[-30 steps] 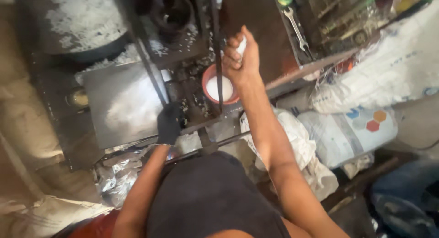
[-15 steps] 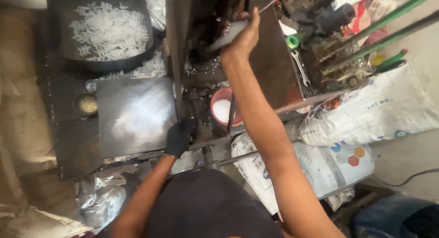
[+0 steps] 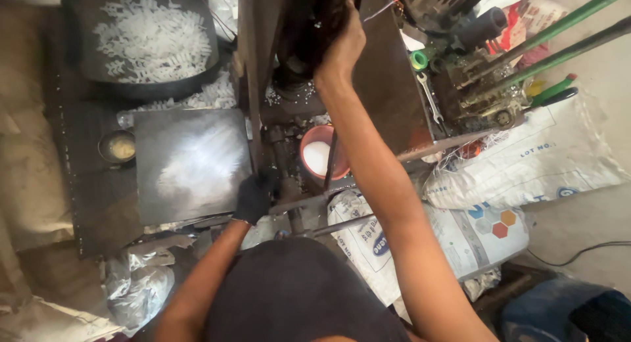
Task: The person operates a manual machine by repeatedly turning a crank with both hands. They periodically pause to clear white granular material from the machine's surface with their hands.
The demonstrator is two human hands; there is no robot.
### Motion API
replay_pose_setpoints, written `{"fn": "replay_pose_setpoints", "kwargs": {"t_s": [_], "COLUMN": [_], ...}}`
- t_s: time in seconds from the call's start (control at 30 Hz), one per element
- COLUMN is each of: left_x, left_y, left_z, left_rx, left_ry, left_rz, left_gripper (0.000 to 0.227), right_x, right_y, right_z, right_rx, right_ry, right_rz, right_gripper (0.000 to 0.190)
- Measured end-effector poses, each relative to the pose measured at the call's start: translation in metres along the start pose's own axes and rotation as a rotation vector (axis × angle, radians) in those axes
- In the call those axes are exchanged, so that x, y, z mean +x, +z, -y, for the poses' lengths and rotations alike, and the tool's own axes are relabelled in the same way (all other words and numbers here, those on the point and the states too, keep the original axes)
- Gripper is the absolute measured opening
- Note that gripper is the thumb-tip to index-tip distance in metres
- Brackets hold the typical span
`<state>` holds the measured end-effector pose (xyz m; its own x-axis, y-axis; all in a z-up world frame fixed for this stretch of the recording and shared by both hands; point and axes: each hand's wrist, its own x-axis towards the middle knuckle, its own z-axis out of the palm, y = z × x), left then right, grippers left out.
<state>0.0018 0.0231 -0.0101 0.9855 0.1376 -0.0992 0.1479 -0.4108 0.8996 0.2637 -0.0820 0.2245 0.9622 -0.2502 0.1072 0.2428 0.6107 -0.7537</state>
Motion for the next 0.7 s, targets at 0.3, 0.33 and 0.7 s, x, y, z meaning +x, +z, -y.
{"fn": "replay_pose_setpoints", "kwargs": {"t_s": [0.3, 0.33, 0.7], "left_x": [-0.002, -0.003, -0.009], "left_y": [0.007, 0.01, 0.017], "left_z": [0.005, 0.004, 0.007], "left_rx": [0.152, -0.027, -0.096], "left_ry": [0.15, -0.038, -0.159], "left_rz": [-0.107, -0.092, -0.192], "left_gripper": [0.029, 0.03, 0.032], "right_x": [0.019, 0.022, -0.049], "right_y": [-0.018, -0.03, -0.328], "right_z": [0.058, 0.067, -0.091], "right_rx": [0.451, 0.389, -0.985], "right_ry": [0.469, 0.427, -0.068], "right_rz": [0.386, 0.295, 0.576], "right_gripper": [0.042, 0.04, 0.033]}}
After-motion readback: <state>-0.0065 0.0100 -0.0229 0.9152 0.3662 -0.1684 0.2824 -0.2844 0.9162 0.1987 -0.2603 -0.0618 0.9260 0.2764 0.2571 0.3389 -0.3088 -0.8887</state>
